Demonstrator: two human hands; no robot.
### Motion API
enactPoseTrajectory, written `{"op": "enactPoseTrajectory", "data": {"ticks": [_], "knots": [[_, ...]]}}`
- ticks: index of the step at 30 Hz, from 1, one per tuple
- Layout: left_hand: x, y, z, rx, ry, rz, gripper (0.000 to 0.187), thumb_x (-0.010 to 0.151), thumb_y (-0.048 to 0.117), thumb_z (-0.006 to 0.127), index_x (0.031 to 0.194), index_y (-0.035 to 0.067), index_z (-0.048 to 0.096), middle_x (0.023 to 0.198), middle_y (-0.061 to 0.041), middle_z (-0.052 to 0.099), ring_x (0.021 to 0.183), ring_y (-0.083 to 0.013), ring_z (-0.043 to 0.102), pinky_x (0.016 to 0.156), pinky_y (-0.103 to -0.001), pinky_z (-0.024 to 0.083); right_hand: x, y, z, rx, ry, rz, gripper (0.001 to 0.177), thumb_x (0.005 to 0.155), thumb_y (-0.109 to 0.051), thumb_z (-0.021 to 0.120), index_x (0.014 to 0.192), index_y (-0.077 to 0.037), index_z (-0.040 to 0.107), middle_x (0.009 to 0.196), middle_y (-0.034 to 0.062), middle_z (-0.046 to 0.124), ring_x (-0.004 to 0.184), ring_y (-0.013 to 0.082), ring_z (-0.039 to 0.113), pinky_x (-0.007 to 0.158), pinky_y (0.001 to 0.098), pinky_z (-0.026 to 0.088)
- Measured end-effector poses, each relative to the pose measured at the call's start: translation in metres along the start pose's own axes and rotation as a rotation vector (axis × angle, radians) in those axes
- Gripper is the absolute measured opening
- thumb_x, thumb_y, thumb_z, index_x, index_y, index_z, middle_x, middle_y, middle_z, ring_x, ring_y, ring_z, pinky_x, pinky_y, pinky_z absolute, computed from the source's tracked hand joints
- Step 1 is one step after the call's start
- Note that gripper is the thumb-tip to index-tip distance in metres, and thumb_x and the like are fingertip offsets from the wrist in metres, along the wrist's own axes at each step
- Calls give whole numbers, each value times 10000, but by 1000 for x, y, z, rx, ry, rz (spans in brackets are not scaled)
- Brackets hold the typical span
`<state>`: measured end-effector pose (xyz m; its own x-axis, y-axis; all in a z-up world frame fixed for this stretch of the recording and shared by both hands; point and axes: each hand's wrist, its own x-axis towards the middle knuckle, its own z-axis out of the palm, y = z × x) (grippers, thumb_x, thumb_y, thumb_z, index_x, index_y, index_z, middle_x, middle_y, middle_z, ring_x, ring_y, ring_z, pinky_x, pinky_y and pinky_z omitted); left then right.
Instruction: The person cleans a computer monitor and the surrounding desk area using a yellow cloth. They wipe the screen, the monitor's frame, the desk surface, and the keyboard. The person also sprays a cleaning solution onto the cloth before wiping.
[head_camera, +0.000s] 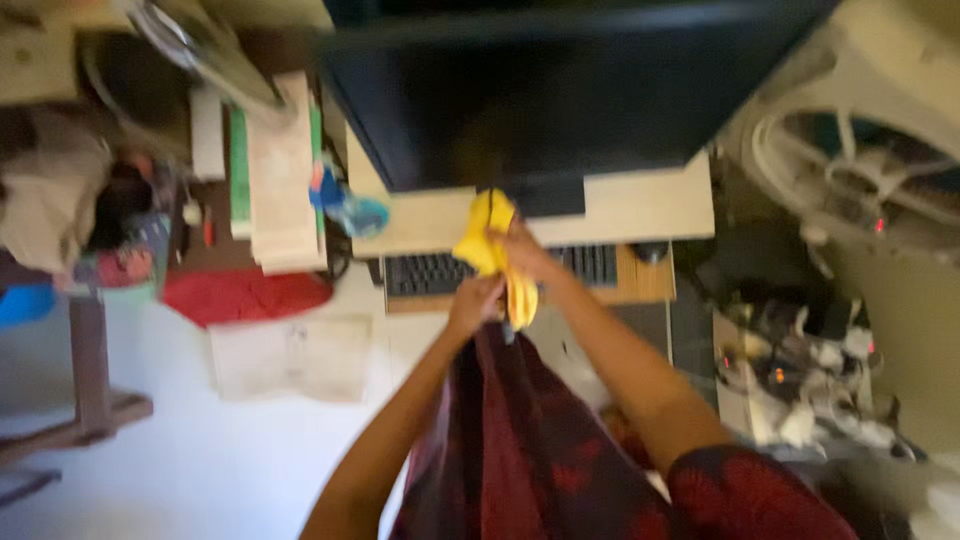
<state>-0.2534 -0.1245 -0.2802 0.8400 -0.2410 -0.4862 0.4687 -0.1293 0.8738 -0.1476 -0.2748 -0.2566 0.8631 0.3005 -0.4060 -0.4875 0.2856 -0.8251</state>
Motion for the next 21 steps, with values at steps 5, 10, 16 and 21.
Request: {"op": "enactPoseTrajectory", "data": {"ticks": [5, 10, 16, 21], "knots": [[11, 8, -31, -156, 270, 124, 437, 1040, 284, 535, 841, -52, 730, 695, -145, 696, 565, -226, 644, 539, -353, 521, -31, 7, -23, -2, 39, 56, 335, 980, -152, 646, 1294, -49, 597, 1102, 86, 704, 920, 184, 693, 789, 350, 591], [96, 22, -14, 49, 212, 407, 401, 1069, 323, 580, 851, 14, 712, 798, -71, 723, 695, -176, 648, 658, -320, 516, -83, -3, -13, 88, 14, 236, 312, 969, -194, 650, 1220, -10, 630, 1010, 104, 746, 841, 211, 732, 742, 364, 614], [129, 20, 19, -460, 45, 82, 272, 1018, 311, 580, 928, 63, 645, 846, -127, 756, 829, -261, 779, 662, -365, 588, -135, 4, -11, 207, -98, 346, 332, 993, -212, 678, 1219, 28, 640, 1018, 122, 740, 843, 213, 722, 754, 371, 617], [81, 59, -9, -938, -143, 16, 279, 1014, 306, 534, 982, 42, 617, 865, -151, 744, 802, -276, 741, 766, -422, 629, -187, -8, -6, 248, -80, 435, 398, 957, -203, 668, 1296, -3, 614, 1160, 104, 732, 1012, 199, 724, 889, 349, 597]]}}
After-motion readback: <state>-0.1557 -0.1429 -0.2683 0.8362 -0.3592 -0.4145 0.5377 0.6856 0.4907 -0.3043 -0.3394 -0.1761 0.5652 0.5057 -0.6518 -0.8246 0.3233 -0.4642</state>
